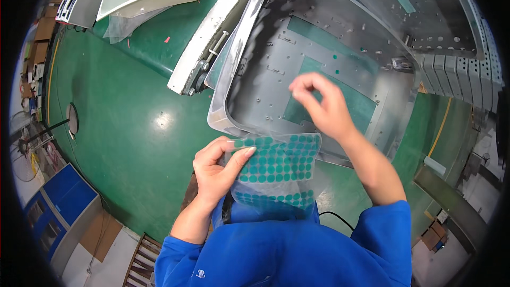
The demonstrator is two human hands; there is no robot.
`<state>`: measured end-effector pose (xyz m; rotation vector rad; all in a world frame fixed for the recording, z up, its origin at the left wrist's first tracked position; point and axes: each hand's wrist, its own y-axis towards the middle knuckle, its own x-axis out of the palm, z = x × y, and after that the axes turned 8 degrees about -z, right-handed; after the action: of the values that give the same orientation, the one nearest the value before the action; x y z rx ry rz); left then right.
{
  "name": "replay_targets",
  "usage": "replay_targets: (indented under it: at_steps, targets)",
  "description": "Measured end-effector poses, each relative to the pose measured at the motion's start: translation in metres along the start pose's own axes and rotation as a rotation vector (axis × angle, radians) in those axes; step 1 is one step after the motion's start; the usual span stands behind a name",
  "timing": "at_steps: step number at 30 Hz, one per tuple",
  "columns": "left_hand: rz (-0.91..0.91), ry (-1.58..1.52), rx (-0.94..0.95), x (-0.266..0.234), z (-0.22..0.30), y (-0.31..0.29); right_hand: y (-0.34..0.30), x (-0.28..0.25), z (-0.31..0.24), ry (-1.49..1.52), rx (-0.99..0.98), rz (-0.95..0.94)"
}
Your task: Apply green adhesive dots to specific points on metal enclosure panels and assemble components.
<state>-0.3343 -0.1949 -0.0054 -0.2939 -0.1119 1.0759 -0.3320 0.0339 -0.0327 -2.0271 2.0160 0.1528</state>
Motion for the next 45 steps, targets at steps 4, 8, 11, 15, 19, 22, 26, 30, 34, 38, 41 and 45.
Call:
replay_targets:
  at_steps: [4,8,11,15,19,22,26,30,34,38,41,45]
  targets:
    - [-0.077,0.109,0.132,-0.001,0.001,0.001,0.034,-0.002,0.080,-0.263,0.307,-0.119]
    - [-0.086,0.048,0.078,-0.003,0.001,-0.002,0.042,0.007,0.091,-0.484,0.333,-0.195]
    - [-0.087,0.027,0.074,-0.004,-0.004,-0.001,0.045,0.009,0.085,-0.576,0.361,-0.219]
    - [-0.109,0.012,0.070,-0.004,-0.004,0.000,0.044,0.010,0.084,-0.585,0.361,-0.213]
    - [-0.123,0.025,0.058,-0.004,-0.003,0.003,0.044,0.012,0.083,-0.605,0.366,-0.200]
    - [-0.126,0.044,0.044,-0.004,-0.001,0.004,0.042,0.014,0.088,-0.629,0.286,-0.139]
    - [-0.116,0.065,0.115,-0.005,-0.007,0.007,0.042,0.015,0.085,-0.643,0.301,-0.150]
    - [-0.119,0.042,0.102,-0.003,-0.007,0.008,0.040,0.017,0.087,-0.660,0.245,-0.111]
    - [-0.115,0.027,0.094,-0.002,-0.007,0.008,0.040,0.017,0.089,-0.669,0.222,-0.101]
    - [-0.114,0.033,0.108,-0.002,-0.007,0.009,0.038,0.018,0.091,-0.663,0.197,-0.080]
    - [-0.105,0.033,0.098,-0.002,-0.007,0.008,0.037,0.018,0.093,-0.621,0.172,-0.056]
    - [-0.102,0.028,0.039,-0.003,-0.003,0.004,0.040,0.013,0.091,-0.413,0.261,-0.048]
